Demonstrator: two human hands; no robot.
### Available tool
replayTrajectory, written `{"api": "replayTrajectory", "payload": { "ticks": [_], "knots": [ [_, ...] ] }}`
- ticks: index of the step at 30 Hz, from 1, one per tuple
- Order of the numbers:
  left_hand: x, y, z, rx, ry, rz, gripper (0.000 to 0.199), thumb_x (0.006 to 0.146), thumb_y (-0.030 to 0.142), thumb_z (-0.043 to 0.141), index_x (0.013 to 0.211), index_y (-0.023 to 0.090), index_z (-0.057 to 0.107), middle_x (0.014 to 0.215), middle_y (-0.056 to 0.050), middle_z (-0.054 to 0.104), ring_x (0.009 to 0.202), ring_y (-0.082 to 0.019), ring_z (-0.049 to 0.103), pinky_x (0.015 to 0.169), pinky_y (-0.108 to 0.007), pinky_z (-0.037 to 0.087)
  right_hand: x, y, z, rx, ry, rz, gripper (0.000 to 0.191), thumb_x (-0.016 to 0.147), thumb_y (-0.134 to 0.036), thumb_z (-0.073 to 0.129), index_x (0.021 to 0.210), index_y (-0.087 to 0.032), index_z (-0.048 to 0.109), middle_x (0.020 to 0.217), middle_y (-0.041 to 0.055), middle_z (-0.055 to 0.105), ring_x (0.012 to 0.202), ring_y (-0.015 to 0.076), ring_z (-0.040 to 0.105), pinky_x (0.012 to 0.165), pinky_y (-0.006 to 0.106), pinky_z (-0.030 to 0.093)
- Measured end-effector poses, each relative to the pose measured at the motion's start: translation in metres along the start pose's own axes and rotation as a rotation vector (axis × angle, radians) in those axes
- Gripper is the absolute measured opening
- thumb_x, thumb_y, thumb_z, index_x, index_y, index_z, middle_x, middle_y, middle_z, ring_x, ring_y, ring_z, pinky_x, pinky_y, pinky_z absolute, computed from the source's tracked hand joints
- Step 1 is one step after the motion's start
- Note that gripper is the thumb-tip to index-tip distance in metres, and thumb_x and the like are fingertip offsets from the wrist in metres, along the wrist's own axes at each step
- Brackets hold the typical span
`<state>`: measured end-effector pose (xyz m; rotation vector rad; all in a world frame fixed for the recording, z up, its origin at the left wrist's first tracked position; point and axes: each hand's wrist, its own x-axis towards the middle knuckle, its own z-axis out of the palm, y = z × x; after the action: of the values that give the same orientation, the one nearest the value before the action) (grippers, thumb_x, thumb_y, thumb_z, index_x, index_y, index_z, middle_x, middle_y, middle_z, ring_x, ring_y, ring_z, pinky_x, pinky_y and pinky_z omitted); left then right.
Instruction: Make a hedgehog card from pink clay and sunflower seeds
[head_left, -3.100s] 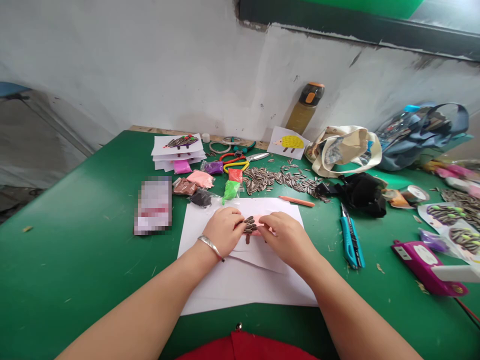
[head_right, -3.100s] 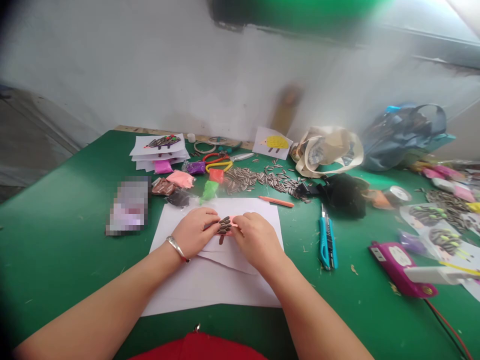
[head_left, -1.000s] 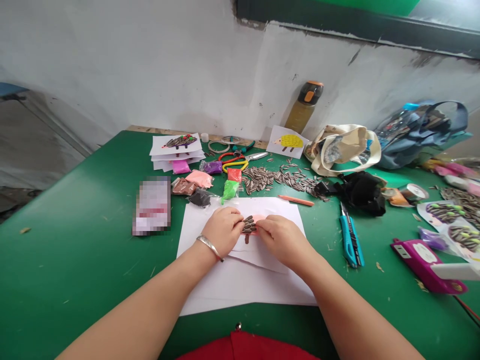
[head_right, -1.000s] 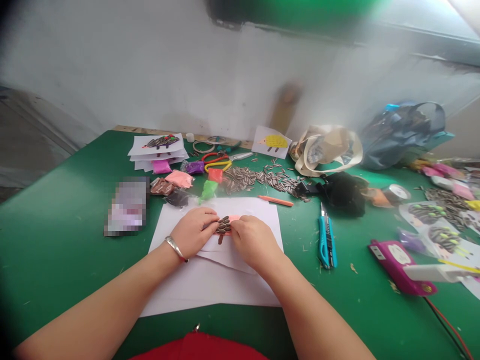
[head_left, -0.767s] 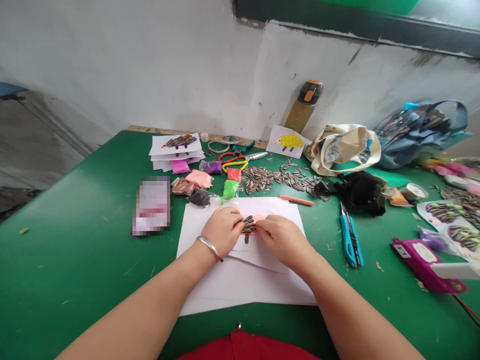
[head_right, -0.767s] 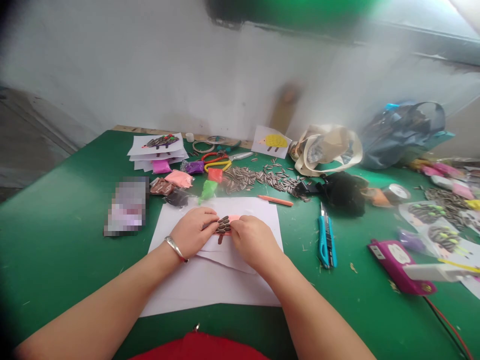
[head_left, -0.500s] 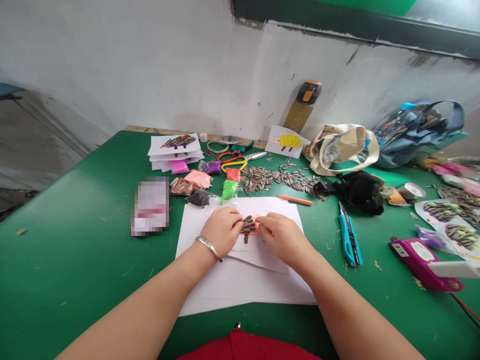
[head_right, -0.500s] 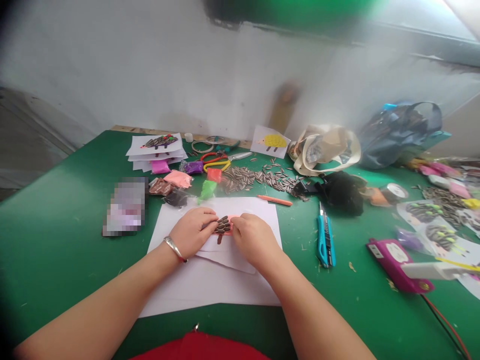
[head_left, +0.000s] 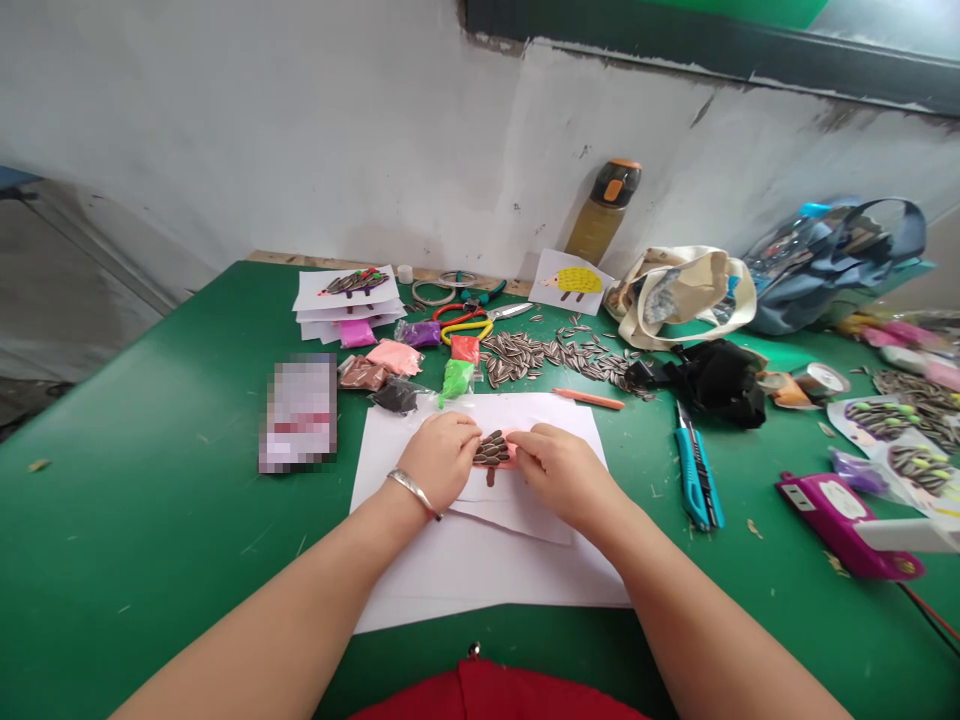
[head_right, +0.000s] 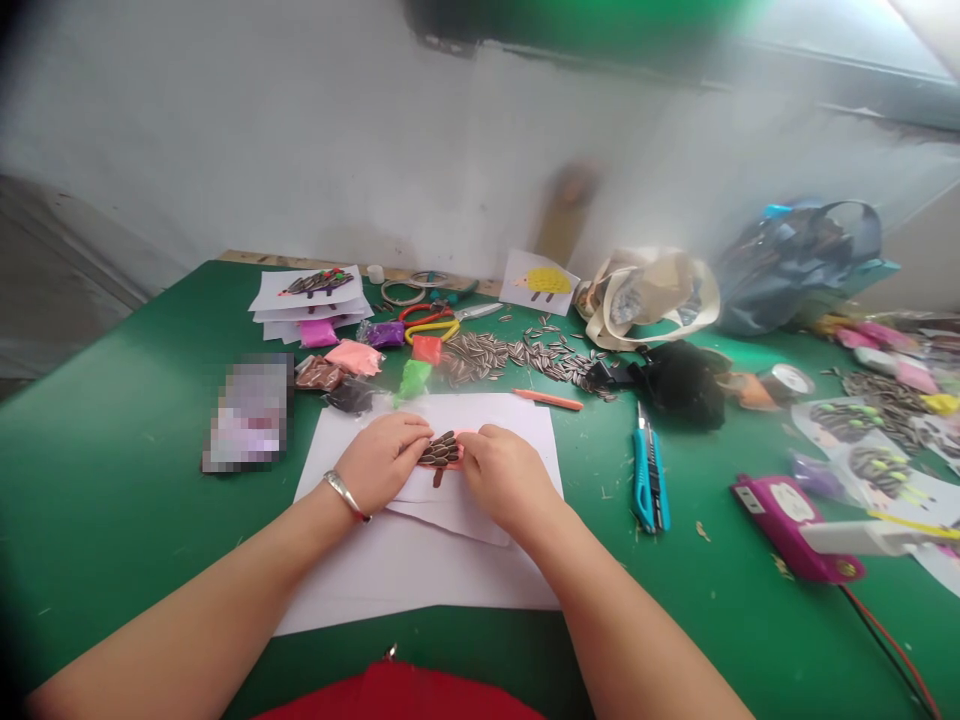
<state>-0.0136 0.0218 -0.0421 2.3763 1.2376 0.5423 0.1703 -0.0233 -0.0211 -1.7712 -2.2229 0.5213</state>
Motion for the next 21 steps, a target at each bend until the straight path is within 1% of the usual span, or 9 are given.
{"api": "replayTrajectory", "payload": {
  "ticks": [3, 7, 11, 14, 21],
  "knots": [
    [0.000, -0.003, 0.000, 0.011, 0.010, -0.006, 0.027, 0.086, 0.013, 0.044, 0.089, 0.018, 0.070, 0.099, -0.005, 0.069, 0.095, -0.020, 0.061, 0.091, -0.036, 0.048, 0.000, 0.001, 0.000, 0.015, -0.005, -0.009, 0.023, 0.091, -0.020, 0.041, 0.087, -0.021, 0.064, 0.074, 0.0005, 0.053, 0.068, 0.0123, 0.048, 0.059, 0.024, 0.028],
    [0.001, -0.004, -0.003, 0.019, -0.001, -0.023, 0.028, 0.086, 0.012, 0.043, 0.090, 0.017, 0.071, 0.101, -0.006, 0.070, 0.096, -0.020, 0.062, 0.091, -0.035, 0.049, 0.000, 0.004, -0.001, 0.031, 0.027, 0.007, 0.026, 0.092, -0.022, 0.040, 0.077, -0.020, 0.061, 0.072, 0.0005, 0.053, 0.067, 0.0120, 0.047, 0.059, 0.024, 0.028],
    [0.002, -0.005, -0.007, 0.003, -0.008, -0.034, 0.027, 0.084, 0.012, 0.045, 0.087, 0.018, 0.071, 0.100, -0.005, 0.070, 0.094, -0.019, 0.063, 0.088, -0.033, 0.050, 0.001, 0.005, -0.001, 0.051, 0.016, 0.021, 0.025, 0.091, -0.020, 0.041, 0.076, -0.020, 0.061, 0.073, 0.0005, 0.054, 0.068, 0.0118, 0.047, 0.060, 0.024, 0.028],
    [0.002, -0.005, -0.009, -0.026, -0.015, -0.030, 0.026, 0.083, 0.012, 0.046, 0.086, 0.019, 0.071, 0.099, -0.004, 0.071, 0.093, -0.019, 0.063, 0.086, -0.032, 0.051, 0.002, 0.004, -0.002, 0.052, 0.011, 0.022, 0.025, 0.091, -0.021, 0.041, 0.075, -0.019, 0.061, 0.072, 0.0003, 0.054, 0.067, 0.0116, 0.047, 0.059, 0.024, 0.028],
    [0.001, -0.006, -0.012, -0.038, -0.037, 0.011, 0.027, 0.083, 0.014, 0.046, 0.084, 0.020, 0.072, 0.100, -0.004, 0.071, 0.095, -0.018, 0.063, 0.087, -0.031, 0.052, 0.000, 0.003, -0.004, 0.046, 0.015, 0.013, 0.027, 0.092, -0.023, 0.041, 0.073, -0.019, 0.060, 0.070, 0.0002, 0.053, 0.066, 0.0118, 0.047, 0.059, 0.024, 0.027]
  ]
}}
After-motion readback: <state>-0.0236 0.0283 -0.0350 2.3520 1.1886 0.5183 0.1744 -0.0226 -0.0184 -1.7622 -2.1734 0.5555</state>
